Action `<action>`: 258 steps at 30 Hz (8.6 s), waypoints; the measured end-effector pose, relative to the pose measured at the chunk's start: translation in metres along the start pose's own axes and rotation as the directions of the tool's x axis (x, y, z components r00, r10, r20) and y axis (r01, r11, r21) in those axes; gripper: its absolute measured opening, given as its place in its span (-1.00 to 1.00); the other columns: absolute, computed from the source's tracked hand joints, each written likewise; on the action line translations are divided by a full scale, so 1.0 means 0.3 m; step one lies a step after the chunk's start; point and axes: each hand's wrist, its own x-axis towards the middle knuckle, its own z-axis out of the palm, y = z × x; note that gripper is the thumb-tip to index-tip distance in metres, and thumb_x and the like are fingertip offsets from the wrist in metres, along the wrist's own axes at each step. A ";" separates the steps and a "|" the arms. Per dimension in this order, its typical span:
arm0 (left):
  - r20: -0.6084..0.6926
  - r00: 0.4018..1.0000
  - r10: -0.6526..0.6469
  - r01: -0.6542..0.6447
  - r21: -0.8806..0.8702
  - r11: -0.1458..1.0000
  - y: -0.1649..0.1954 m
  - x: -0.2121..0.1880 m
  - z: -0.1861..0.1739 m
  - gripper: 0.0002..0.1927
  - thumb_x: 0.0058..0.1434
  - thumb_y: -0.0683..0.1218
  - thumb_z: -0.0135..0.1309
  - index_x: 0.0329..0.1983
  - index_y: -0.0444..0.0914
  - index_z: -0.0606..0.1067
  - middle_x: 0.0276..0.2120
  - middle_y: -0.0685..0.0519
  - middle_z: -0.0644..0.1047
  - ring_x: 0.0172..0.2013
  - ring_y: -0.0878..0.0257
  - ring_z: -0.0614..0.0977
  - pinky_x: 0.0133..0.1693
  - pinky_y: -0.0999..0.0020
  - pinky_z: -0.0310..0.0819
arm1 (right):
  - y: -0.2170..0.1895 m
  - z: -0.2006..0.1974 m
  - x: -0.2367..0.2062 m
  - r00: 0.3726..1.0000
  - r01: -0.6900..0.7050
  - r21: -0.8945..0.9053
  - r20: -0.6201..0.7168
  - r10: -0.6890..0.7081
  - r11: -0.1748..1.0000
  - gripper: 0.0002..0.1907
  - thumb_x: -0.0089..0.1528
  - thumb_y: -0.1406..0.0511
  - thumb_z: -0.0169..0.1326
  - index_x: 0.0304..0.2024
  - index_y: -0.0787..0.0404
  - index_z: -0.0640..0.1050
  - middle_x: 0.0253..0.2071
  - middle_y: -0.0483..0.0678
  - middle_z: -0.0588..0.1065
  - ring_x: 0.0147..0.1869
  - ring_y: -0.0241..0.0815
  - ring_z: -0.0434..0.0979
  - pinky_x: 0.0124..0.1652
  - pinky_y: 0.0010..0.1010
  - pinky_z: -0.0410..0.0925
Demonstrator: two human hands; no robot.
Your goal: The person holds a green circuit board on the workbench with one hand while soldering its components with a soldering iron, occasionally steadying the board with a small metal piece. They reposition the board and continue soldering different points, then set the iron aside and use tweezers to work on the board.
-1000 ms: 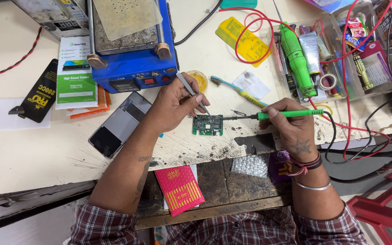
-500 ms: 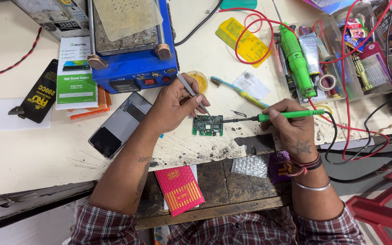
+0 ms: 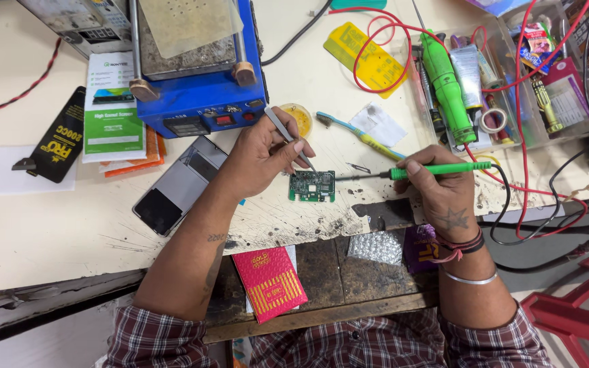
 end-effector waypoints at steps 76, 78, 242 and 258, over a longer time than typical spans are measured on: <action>-0.010 1.000 0.004 -0.003 0.026 1.000 0.012 -0.009 0.009 -0.85 0.45 -0.17 0.00 -0.05 -0.21 0.27 -0.21 0.01 0.66 -0.23 0.36 0.72 -0.32 0.52 0.61 | -0.003 0.002 0.001 1.000 -0.005 0.020 0.011 0.005 1.000 -0.88 0.40 0.37 0.07 -0.18 0.34 0.55 -0.34 -0.02 0.55 -0.32 -0.28 0.57 -0.30 -0.48 0.45; -0.020 1.000 0.003 -0.002 0.046 0.999 0.019 -0.016 0.014 -0.86 0.45 -0.17 0.00 -0.05 -0.21 0.28 -0.22 0.01 0.66 -0.23 0.37 0.72 -0.31 0.52 0.62 | -0.005 0.000 0.001 0.999 0.000 0.005 0.034 0.000 1.000 -0.88 0.39 0.37 0.06 -0.19 0.34 0.55 -0.34 -0.01 0.55 -0.33 -0.28 0.58 -0.32 -0.48 0.45; 0.108 0.968 0.228 -0.252 0.367 0.895 0.014 0.002 -0.040 -0.87 0.46 -0.18 0.05 -0.01 -0.25 0.35 -0.21 0.06 0.67 -0.12 0.24 0.79 -0.10 0.38 0.73 | -0.060 0.043 0.342 0.871 0.289 -0.155 0.452 -0.192 0.945 -0.74 0.41 0.35 0.00 -0.31 0.40 0.56 -0.45 0.03 0.56 -0.47 -0.37 0.51 -0.42 -0.58 0.37; 0.099 0.976 0.194 -0.217 0.383 0.898 0.021 0.001 -0.035 -0.87 0.45 -0.15 0.07 -0.03 -0.24 0.38 -0.25 0.07 0.68 -0.16 0.27 0.79 -0.16 0.39 0.71 | -0.066 0.047 0.338 0.876 0.271 -0.170 0.452 -0.169 0.947 -0.73 0.39 0.34 0.00 -0.33 0.40 0.58 -0.44 0.00 0.55 -0.55 -0.40 0.48 -0.50 -0.60 0.34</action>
